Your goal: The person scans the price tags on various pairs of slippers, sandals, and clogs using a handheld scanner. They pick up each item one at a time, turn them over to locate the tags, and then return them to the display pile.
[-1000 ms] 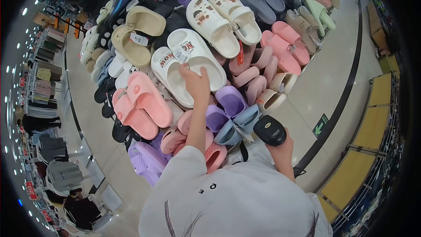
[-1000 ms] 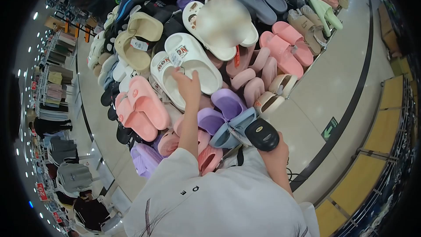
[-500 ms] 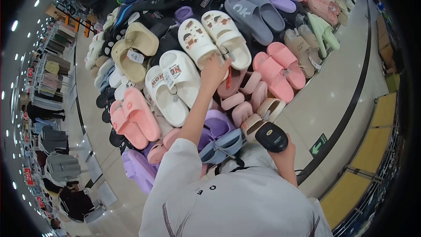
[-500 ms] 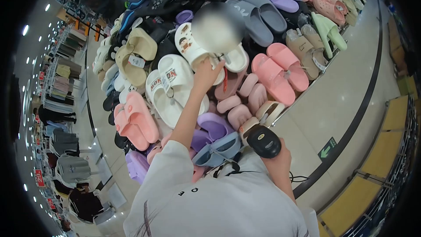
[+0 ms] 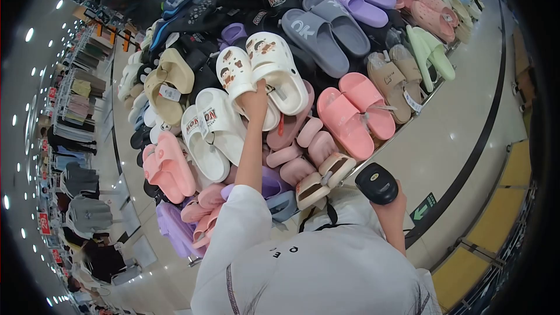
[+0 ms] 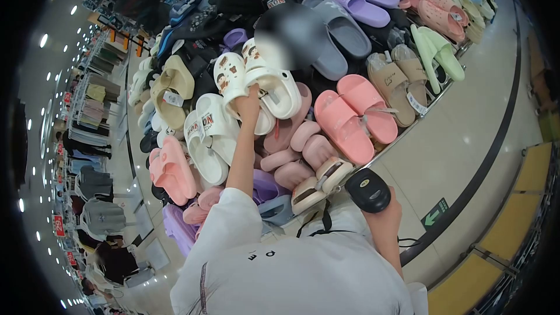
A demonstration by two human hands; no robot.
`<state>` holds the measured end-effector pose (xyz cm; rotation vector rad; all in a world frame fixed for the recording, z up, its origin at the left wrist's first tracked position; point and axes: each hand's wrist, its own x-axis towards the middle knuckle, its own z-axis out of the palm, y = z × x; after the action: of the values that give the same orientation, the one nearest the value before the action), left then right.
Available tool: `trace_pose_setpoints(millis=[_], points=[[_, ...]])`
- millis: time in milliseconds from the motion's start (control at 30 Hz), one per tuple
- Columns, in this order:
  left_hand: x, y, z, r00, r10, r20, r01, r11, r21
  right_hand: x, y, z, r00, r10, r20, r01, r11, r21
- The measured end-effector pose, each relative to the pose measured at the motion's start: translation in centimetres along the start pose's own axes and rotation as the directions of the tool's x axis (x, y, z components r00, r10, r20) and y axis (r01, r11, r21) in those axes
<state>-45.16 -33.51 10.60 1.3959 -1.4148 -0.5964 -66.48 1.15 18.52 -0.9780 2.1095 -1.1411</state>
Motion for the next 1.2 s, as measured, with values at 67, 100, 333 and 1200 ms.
trace_pose_setpoints(millis=[67,100,333,1200], points=[[-0.6,0.5,-1.0,0.986,0.143,-0.091,-0.142,0.990,0.020,0.8,0.2,-0.7,1.000,-0.009,0.011,0.009,1.000,0.019],[-1.3,3.7,-2.4,0.985,-0.171,0.032,0.174,0.971,-0.162,1.2,0.3,-0.9,0.999,-0.034,0.009,0.034,0.999,0.041],[-2.9,1.5,-5.8,0.876,-0.129,0.464,0.481,0.247,-0.841,2.5,0.4,-1.6,0.998,-0.063,0.031,0.059,0.990,0.130],[-5.3,6.1,-11.9,0.873,-0.418,0.253,0.429,0.408,-0.805,0.8,-7.7,1.1,0.856,-0.435,0.280,0.337,0.879,0.337]])
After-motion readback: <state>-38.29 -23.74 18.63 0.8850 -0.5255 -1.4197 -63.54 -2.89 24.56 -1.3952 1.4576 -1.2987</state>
